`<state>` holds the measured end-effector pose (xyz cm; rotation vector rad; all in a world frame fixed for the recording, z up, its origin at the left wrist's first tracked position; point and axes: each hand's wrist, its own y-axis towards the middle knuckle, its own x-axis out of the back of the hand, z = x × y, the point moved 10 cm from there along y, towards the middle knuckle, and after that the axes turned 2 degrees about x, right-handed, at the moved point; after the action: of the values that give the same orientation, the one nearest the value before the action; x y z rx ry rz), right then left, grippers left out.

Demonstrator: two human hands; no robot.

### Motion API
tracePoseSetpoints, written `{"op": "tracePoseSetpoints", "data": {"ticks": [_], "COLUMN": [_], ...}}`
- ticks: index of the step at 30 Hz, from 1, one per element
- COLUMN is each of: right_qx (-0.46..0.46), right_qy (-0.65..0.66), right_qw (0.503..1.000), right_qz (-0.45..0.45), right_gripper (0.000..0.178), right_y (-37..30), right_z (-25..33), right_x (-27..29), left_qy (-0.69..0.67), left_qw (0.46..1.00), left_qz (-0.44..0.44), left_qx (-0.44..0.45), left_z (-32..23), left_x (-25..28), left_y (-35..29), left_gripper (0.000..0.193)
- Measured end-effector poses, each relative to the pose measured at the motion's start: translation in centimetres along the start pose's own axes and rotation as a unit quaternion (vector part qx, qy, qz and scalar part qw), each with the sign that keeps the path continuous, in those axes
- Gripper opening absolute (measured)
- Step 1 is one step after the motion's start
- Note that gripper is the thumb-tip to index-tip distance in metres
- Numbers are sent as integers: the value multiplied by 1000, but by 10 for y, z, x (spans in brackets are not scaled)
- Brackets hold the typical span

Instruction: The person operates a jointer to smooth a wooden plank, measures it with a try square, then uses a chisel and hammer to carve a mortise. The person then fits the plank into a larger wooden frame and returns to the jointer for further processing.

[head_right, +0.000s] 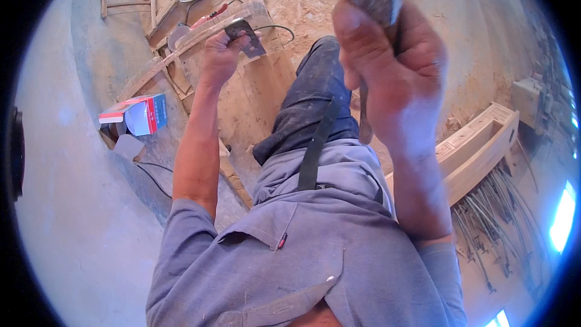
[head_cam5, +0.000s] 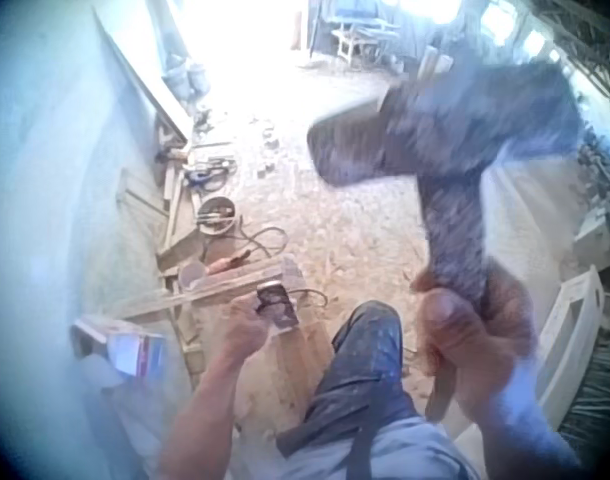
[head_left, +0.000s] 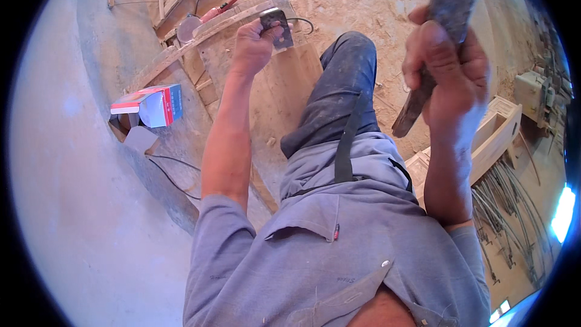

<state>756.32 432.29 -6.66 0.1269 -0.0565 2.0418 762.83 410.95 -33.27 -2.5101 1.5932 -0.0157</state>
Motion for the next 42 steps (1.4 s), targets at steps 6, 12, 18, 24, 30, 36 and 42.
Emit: {"op": "tracePoseSetpoints", "data": {"ticks": [6,12,18,24,30,36,42], "right_qx": [-133,-209,-140,80,-18,-117,-92], "right_qy": [-32,-44,-62,-3,-343,-417,-180], "right_qw": [990,976,988,997,932,875,976], "right_qz": [17,31,11,17,117,214,78], "right_gripper": [23,24,23,29,24,29,26], "right_y": [-24,-36,-19,7,9,-27,-17], "right_z": [-58,-93,-68,14,-67,-121,-57], "right_x": [-6,-5,-2,-13,-31,-20,-7], "left_qy": [-3,12,56,46,115,204,220], "left_qw": [1000,1000,998,999,990,961,959], "left_qz": [22,2,-9,4,-18,-63,-58], "left_qx": [11,11,-22,-27,-78,-176,-172], "left_z": [-1,4,6,3,-18,-34,-37], "left_x": [-11,-13,-20,-17,-20,-14,-18], "left_y": [2,3,-1,-6,-9,-38,-35], "left_gripper": [15,17,18,20,19,19,16]}}
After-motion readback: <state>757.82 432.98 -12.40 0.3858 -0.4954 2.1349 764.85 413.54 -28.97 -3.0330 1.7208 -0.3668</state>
